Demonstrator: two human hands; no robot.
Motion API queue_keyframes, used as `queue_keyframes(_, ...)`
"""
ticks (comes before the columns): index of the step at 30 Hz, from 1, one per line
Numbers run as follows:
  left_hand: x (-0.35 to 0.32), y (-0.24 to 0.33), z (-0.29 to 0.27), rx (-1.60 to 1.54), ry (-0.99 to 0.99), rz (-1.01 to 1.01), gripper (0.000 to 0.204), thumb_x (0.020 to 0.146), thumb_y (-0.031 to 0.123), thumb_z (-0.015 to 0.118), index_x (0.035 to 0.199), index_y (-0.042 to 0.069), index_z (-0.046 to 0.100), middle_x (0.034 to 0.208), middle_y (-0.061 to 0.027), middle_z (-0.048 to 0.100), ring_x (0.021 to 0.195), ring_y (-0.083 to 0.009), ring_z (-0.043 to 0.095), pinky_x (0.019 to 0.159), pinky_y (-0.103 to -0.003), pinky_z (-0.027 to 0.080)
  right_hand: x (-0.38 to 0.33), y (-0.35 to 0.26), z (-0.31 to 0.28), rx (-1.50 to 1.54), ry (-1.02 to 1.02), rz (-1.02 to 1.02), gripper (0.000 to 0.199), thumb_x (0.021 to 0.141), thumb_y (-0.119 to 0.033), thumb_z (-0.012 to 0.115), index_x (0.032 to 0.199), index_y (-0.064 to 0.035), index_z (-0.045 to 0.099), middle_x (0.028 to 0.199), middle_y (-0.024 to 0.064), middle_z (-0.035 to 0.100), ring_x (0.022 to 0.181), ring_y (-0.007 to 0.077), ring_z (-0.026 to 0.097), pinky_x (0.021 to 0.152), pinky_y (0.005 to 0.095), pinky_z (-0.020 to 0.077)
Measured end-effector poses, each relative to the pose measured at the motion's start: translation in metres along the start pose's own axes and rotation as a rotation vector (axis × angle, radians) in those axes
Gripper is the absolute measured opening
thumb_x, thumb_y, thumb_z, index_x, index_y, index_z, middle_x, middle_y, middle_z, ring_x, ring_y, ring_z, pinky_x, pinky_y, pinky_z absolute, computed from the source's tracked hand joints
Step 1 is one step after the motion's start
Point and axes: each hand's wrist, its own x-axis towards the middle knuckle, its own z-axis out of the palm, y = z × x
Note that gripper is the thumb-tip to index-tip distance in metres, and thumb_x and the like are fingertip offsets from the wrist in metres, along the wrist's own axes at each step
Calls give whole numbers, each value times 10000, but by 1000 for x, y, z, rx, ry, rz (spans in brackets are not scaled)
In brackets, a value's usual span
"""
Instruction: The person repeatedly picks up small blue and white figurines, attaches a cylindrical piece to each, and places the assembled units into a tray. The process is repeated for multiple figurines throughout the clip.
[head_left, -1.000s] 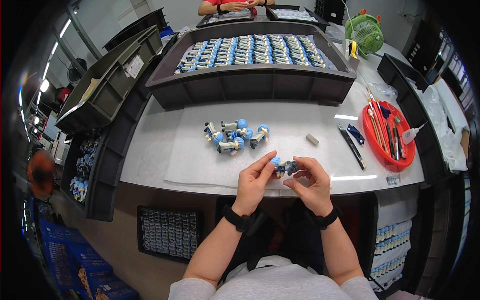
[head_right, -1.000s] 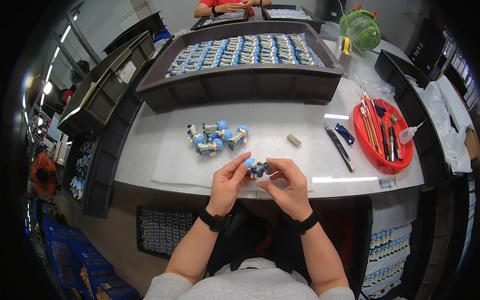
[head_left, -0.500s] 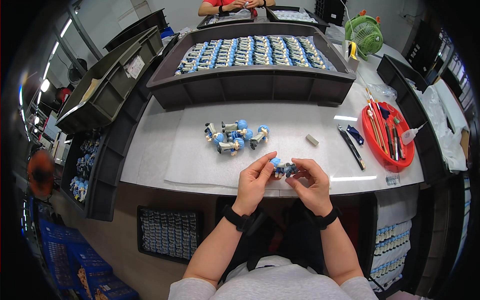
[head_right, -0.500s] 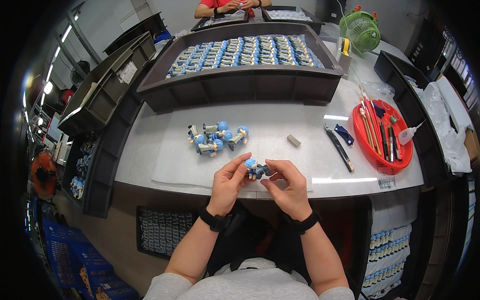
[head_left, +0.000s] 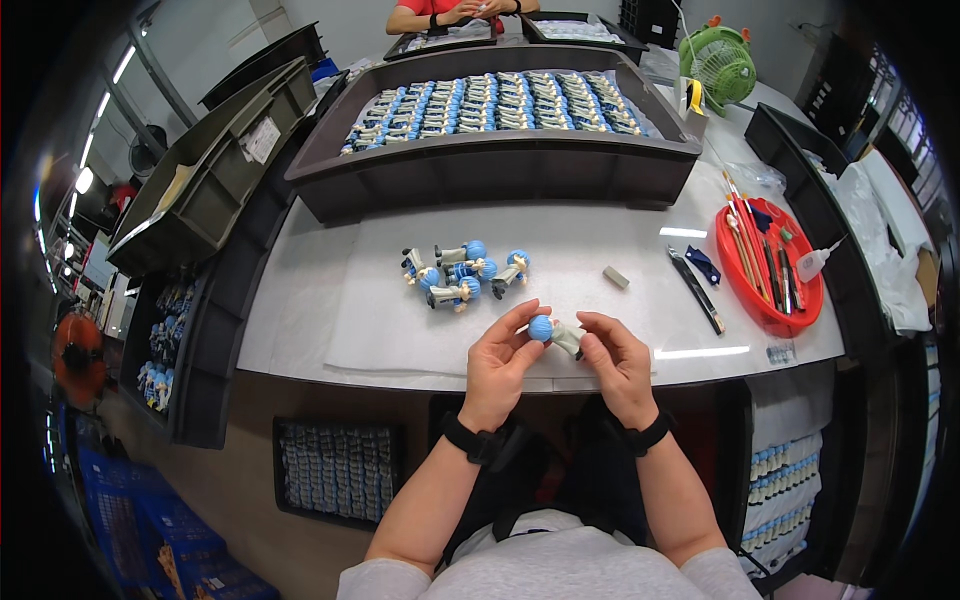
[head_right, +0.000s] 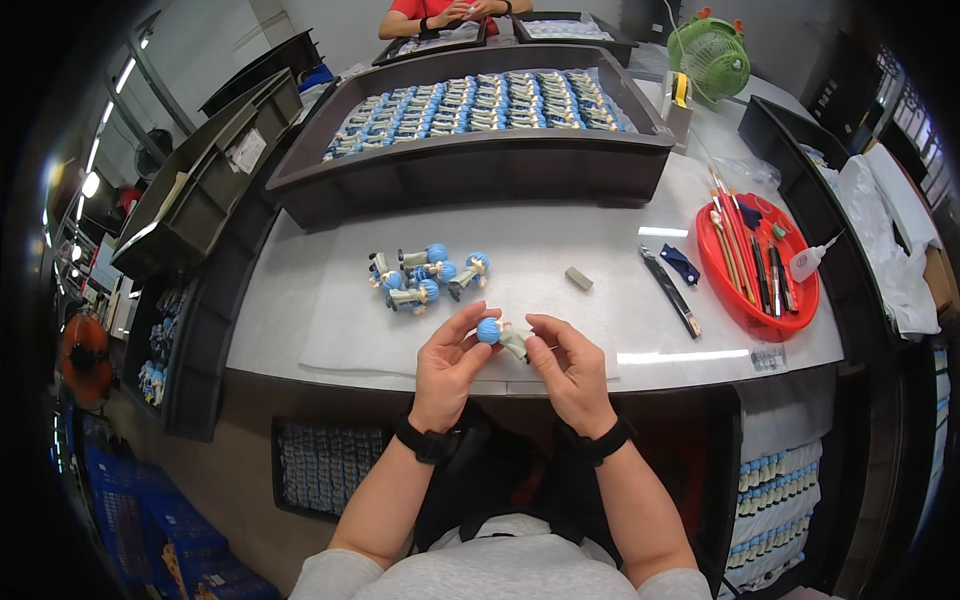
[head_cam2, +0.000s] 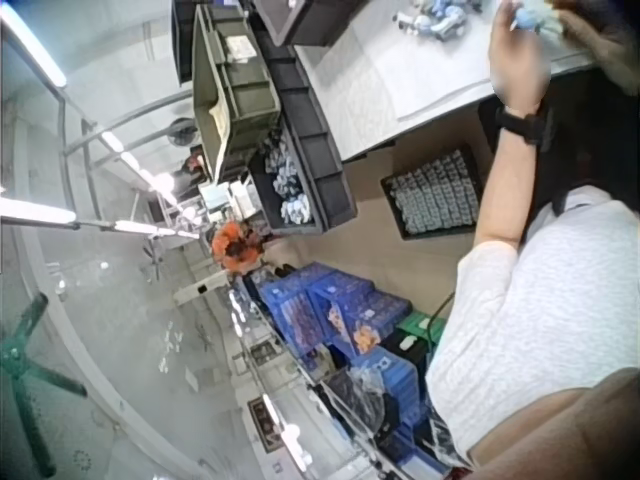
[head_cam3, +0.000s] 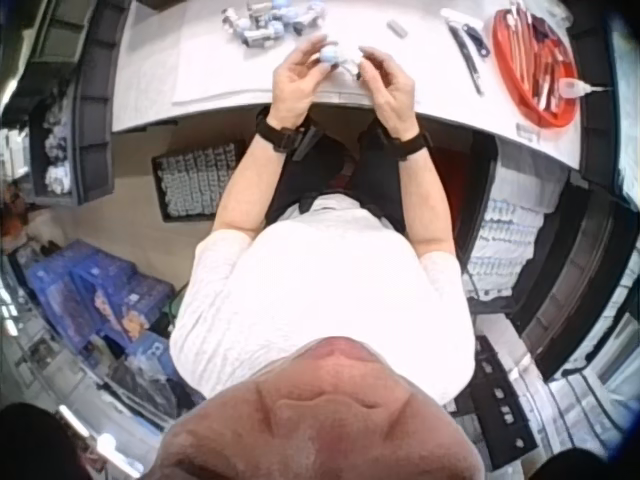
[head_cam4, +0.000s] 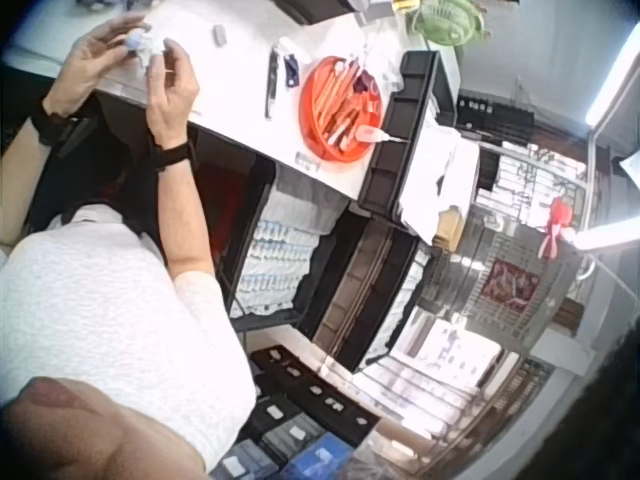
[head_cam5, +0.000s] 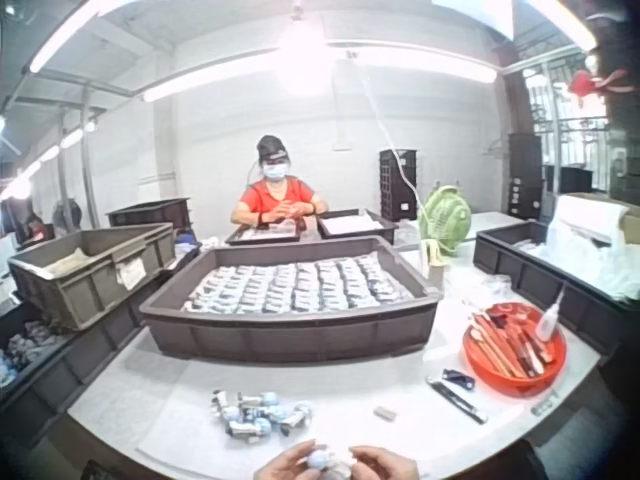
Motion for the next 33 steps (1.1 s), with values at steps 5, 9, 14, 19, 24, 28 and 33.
queue_keyframes(5, 1, -4, 0, 0, -6, 19, 454, 824, -123, 499, 1263, -17, 452, 1213, -130, 536, 1120, -200, 524, 957, -297, 412, 2, -2, -3, -151, 1, -134, 210, 799, -72, 645, 995, 0, 621, 849, 86, 629, 679, 114, 582, 588, 219, 466)
queue_keyframes(9, 4, -5, 3, -20, 9, 3, 525, 824, -107, 531, 1316, -3, 377, 1272, -164, 475, 1152, -228, 488, 958, -328, 424, 5, -1, -16, -121, -52, -121, 227, 821, -67, 617, 1036, 8, 603, 896, 104, 626, 782, 131, 599, 681, 252, 493)
queue_keyframes(14, -1, 0, -1, 108, 52, -16, 460, 883, -23, 492, 1323, -4, 359, 1275, -151, 453, 1142, -246, 483, 999, -357, 389, -11, -18, -55, 108, 0, -63, 275, 836, -33, 607, 1107, 0, 578, 1010, 83, 623, 907, 121, 579, 789, 256, 477)
queue_keyframes(19, 0, -2, 3, 198, 70, -41, 417, 891, -14, 488, 1295, -18, 385, 1229, -146, 474, 1121, -227, 496, 1001, -338, 394, -71, -33, -182, -19, 504, -66, 260, 858, 17, 565, 1118, 4, 569, 993, 55, 623, 908, 114, 587, 798, 244, 480)
queue_keyframes(24, 1, -1, 6, 250, 66, -44, 381, 904, 7, 477, 1278, -20, 404, 1225, -144, 480, 1124, -222, 497, 1012, -331, 385, -165, 27, -355, -359, 1104, -50, 225, 819, -5, 610, 1042, 23, 594, 921, 67, 640, 813, 116, 609, 739, 234, 496)
queue_keyframes(28, 1, -2, 1, 272, 67, -46, 368, 911, 19, 474, 1272, -18, 412, 1236, -143, 480, 1136, -227, 494, 1023, -334, 377, -252, 85, -443, -847, 1314, 451, 259, 709, -78, 685, 953, -1, 638, 860, 103, 665, 794, 170, 637, 724, 290, 503)
queue_keyframes(33, 2, -2, 1, 286, 90, -42, 351, 906, 17, 482, 1250, -24, 431, 1217, -146, 493, 1118, -223, 505, 1010, -330, 391, -289, 120, -468, -1019, 1304, 769, 290, 668, -139, 712, 927, -21, 659, 881, 117, 667, 825, 233, 640, 762, 337, 501)
